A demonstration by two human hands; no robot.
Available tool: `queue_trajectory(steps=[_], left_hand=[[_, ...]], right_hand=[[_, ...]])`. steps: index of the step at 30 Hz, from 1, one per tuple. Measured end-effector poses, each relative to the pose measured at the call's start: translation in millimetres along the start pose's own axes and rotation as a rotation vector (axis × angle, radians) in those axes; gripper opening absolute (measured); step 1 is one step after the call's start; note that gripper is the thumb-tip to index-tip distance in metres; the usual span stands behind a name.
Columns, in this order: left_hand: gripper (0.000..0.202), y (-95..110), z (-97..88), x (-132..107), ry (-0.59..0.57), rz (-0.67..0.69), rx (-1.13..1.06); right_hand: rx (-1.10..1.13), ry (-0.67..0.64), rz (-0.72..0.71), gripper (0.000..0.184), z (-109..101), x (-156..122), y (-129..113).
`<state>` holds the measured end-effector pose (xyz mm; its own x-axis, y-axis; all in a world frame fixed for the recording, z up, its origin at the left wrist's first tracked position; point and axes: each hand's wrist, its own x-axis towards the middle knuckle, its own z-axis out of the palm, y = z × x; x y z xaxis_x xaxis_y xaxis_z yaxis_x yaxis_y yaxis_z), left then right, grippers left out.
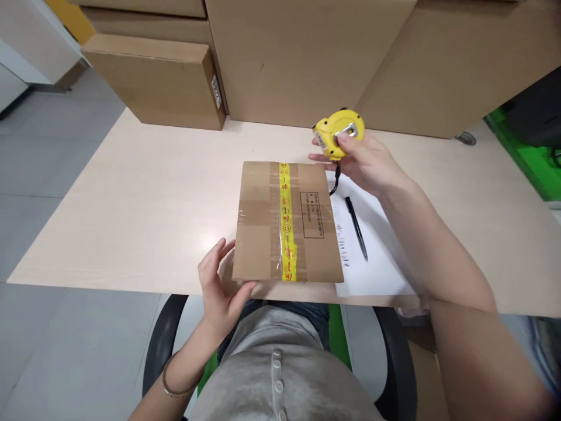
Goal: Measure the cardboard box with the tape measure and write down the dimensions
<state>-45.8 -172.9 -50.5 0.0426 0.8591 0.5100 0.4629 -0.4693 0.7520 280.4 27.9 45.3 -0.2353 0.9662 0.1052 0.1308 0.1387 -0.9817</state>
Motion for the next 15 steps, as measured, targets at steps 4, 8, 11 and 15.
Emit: queue_trajectory(steps=[4, 8, 11, 15], left_hand=[[0.068, 10.5, 5.9, 5.9, 0.106, -0.318, -0.072], [0.070, 24.0, 4.9, 55.0, 0.310, -0.535, -0.474], [0.079, 25.1, 3.0, 100.2, 0.247, -0.568, -0.785], [0.068, 12.0, 7.1, 144.8, -0.089, -0.672, -1.141]], right_hand=[[0.120, 0.022, 0.103, 0.059, 2.7, -3.7, 1.0], [0.205, 0.176, 0.058, 0.044, 11.1, -35.7, -28.8], [0.242, 0.263, 0.047, 0.033, 17.9, -81.4, -57.6], [0.269, 0.461, 0.114, 0.028, 28.5, -150.0, -75.9]])
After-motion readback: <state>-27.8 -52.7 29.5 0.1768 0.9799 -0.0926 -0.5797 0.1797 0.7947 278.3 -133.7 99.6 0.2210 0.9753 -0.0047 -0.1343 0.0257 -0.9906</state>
